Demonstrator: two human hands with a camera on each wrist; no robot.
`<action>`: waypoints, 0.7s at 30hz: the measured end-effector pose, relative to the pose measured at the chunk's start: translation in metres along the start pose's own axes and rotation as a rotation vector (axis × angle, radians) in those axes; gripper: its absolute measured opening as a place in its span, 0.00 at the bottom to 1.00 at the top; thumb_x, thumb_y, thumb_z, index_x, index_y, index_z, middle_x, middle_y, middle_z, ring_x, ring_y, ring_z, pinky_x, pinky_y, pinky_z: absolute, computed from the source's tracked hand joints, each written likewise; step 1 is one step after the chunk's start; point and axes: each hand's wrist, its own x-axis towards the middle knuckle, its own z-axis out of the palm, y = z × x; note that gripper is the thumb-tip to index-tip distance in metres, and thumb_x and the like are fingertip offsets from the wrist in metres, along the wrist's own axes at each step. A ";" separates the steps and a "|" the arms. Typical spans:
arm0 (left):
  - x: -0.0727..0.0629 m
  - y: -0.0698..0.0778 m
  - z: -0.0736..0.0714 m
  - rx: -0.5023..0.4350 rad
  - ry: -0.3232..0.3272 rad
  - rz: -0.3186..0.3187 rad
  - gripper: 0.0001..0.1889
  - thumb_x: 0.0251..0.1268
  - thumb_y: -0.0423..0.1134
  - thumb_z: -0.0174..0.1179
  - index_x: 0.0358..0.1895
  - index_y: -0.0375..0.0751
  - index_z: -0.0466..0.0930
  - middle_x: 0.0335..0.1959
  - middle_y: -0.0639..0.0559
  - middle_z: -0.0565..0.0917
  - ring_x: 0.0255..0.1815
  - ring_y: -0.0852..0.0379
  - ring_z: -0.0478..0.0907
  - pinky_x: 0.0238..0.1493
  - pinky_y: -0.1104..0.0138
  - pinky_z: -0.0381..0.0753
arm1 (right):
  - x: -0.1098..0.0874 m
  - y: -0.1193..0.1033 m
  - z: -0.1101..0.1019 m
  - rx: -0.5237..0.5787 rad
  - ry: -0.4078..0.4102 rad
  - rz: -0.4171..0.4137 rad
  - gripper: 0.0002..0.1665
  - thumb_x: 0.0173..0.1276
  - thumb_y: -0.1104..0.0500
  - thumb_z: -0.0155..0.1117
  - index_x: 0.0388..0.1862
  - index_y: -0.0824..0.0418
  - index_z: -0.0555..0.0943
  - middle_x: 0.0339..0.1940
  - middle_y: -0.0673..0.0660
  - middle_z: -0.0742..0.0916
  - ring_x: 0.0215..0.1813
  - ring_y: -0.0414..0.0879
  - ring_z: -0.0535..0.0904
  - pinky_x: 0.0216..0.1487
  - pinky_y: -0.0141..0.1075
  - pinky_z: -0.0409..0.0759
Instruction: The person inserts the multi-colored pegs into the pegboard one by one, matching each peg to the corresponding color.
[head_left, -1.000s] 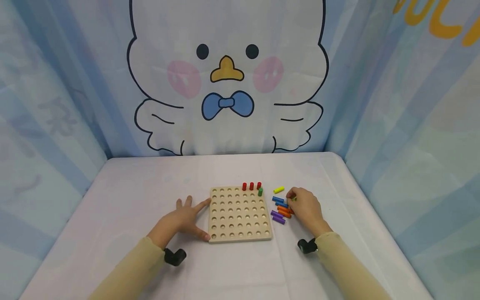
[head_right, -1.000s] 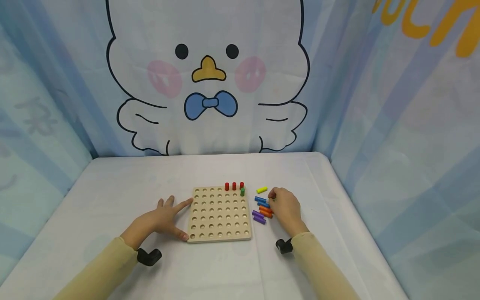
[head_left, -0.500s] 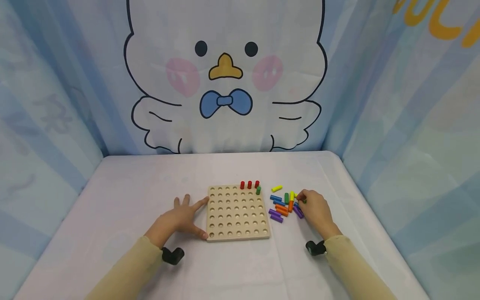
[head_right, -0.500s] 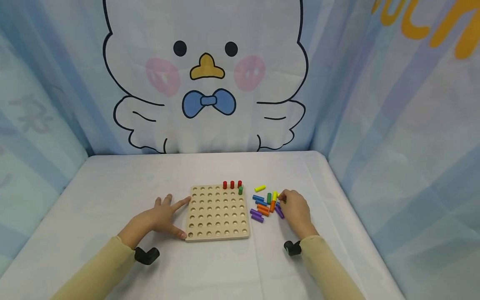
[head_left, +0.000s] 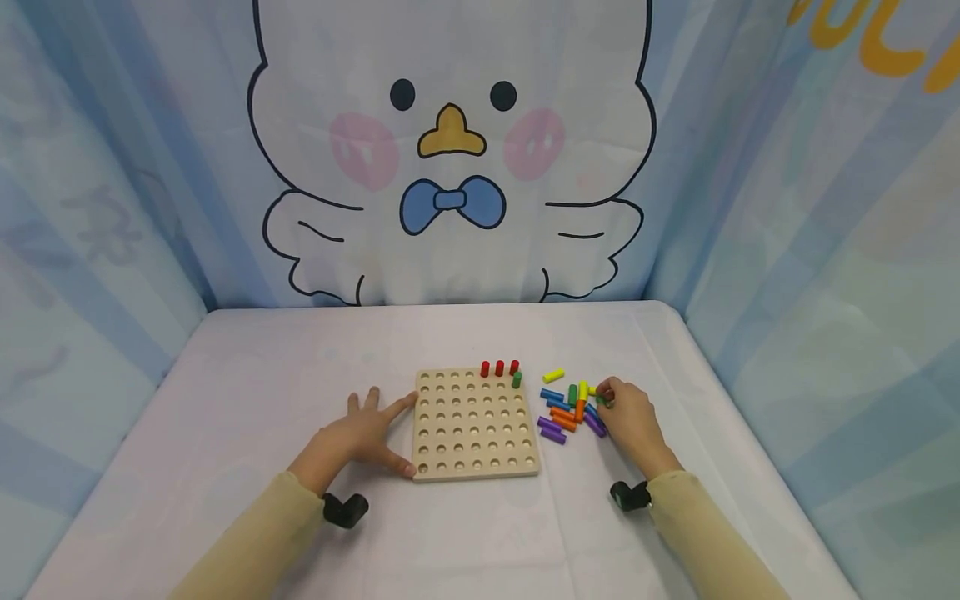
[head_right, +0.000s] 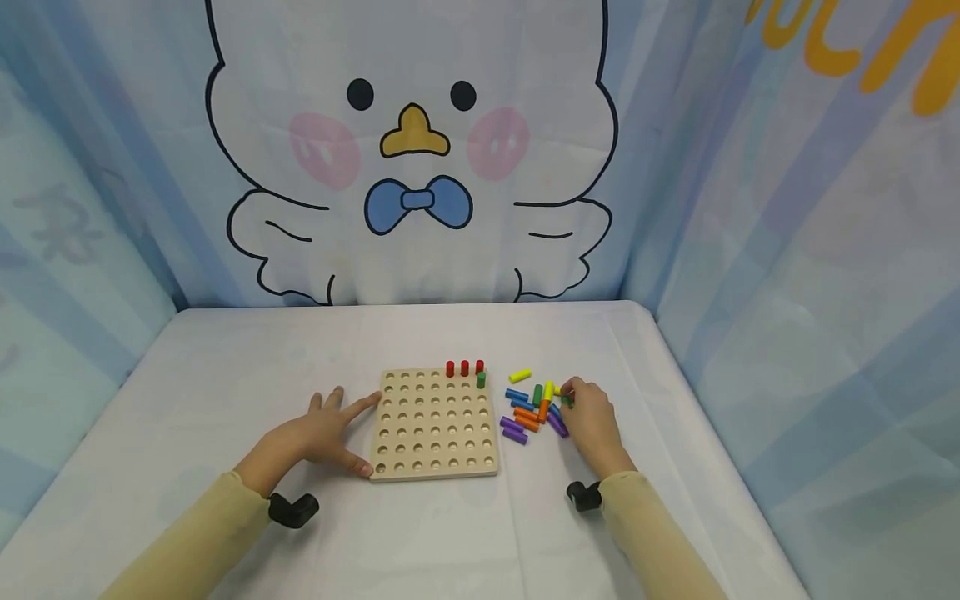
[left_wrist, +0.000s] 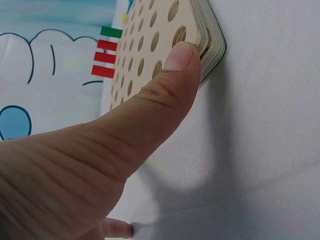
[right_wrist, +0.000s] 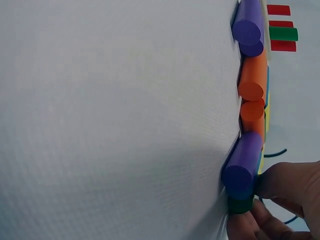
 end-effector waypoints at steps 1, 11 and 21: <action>0.000 0.000 0.000 0.001 0.000 0.002 0.66 0.39 0.67 0.81 0.84 0.62 0.51 0.82 0.23 0.41 0.79 0.15 0.35 0.59 0.17 0.59 | 0.000 0.000 0.000 0.006 0.001 0.001 0.14 0.71 0.66 0.65 0.54 0.66 0.80 0.49 0.66 0.86 0.48 0.57 0.82 0.55 0.52 0.83; 0.001 0.000 0.001 -0.001 0.001 0.000 0.66 0.39 0.67 0.81 0.84 0.61 0.52 0.82 0.23 0.42 0.79 0.15 0.35 0.61 0.18 0.58 | 0.001 -0.008 0.002 0.002 0.023 -0.031 0.17 0.70 0.66 0.66 0.57 0.64 0.83 0.49 0.64 0.85 0.48 0.56 0.81 0.53 0.50 0.84; 0.004 -0.001 0.001 -0.006 -0.005 -0.002 0.66 0.39 0.66 0.81 0.84 0.62 0.51 0.83 0.23 0.41 0.80 0.15 0.34 0.65 0.20 0.56 | 0.003 -0.031 0.001 0.039 0.048 -0.035 0.13 0.69 0.66 0.66 0.52 0.62 0.83 0.52 0.63 0.83 0.47 0.54 0.81 0.53 0.47 0.86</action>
